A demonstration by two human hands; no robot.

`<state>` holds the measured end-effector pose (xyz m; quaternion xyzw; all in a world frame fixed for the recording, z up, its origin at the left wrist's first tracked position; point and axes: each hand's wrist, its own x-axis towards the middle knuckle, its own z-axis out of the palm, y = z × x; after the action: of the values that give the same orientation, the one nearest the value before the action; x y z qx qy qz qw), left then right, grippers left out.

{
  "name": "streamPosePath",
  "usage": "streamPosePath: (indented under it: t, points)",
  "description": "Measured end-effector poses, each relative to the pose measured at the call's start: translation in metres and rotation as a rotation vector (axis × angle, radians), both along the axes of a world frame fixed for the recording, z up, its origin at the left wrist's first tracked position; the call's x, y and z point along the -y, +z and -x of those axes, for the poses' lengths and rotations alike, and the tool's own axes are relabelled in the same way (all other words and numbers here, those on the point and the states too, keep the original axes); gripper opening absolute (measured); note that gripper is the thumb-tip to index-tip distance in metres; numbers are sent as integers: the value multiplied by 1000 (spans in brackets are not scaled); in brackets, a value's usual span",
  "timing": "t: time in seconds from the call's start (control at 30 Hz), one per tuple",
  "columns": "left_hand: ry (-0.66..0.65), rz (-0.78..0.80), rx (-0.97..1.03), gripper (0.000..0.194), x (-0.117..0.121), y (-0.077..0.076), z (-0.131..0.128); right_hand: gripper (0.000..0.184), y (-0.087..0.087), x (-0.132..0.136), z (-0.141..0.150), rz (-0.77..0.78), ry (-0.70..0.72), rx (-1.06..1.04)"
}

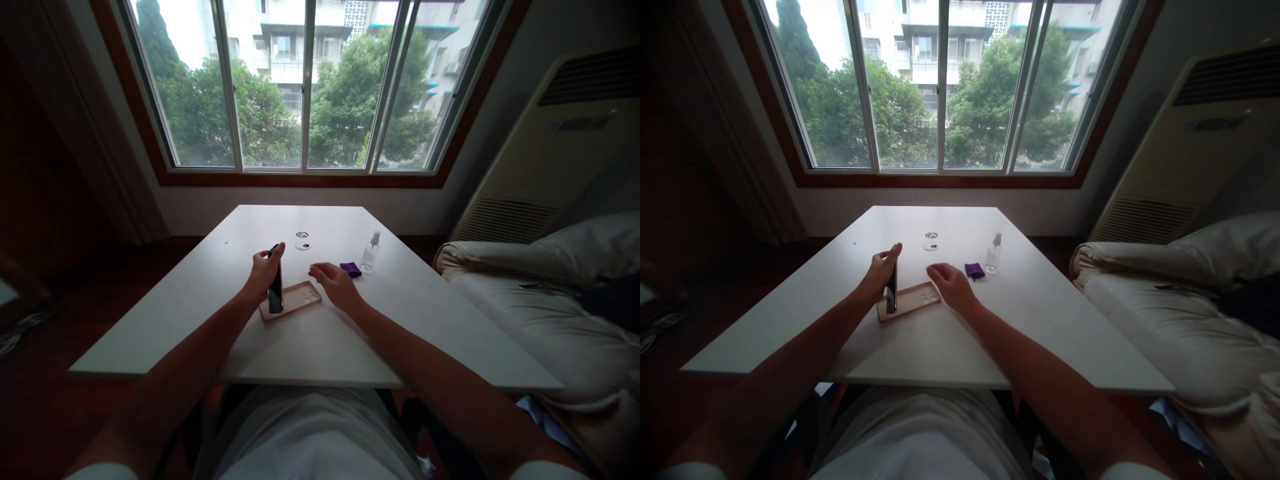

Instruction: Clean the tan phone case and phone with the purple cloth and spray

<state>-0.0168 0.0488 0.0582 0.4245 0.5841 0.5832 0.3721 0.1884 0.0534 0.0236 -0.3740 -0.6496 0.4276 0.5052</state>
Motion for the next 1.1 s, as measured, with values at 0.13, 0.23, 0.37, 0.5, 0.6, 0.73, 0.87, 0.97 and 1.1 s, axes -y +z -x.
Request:
streamPosePath:
  t: [0.13,0.23,0.37,0.5,0.6,0.73,0.87,0.97,1.1]
  points:
    - [-83,23,-15,100,6,-7,-14,45,1,24,13,192,417,93]
    - [-161,-7,-68,97,8,-10,-21,44,-3,33,20,162,479,144]
    - [-143,-110,-256,74,3,-12,-17,37,-6,24,20,208,329,-2]
    - [-91,-156,-616,69,0,-19,-5,25,-1,5,9,239,-19,-117]
    - [-266,-109,-905,57,3,-25,1,19,2,-7,-6,248,-261,-81]
    - [-581,-90,-1113,41,6,-29,2,15,2,-18,-21,363,-370,-35]
    - [-596,-90,-1205,34,-3,-33,7,15,-1,-23,-23,393,-379,1]
    - [-429,-57,-1229,31,-18,-40,21,16,-4,-22,-19,389,-350,40]
    - [-230,37,-1201,30,-41,-48,43,19,-13,-22,-15,375,-328,98]
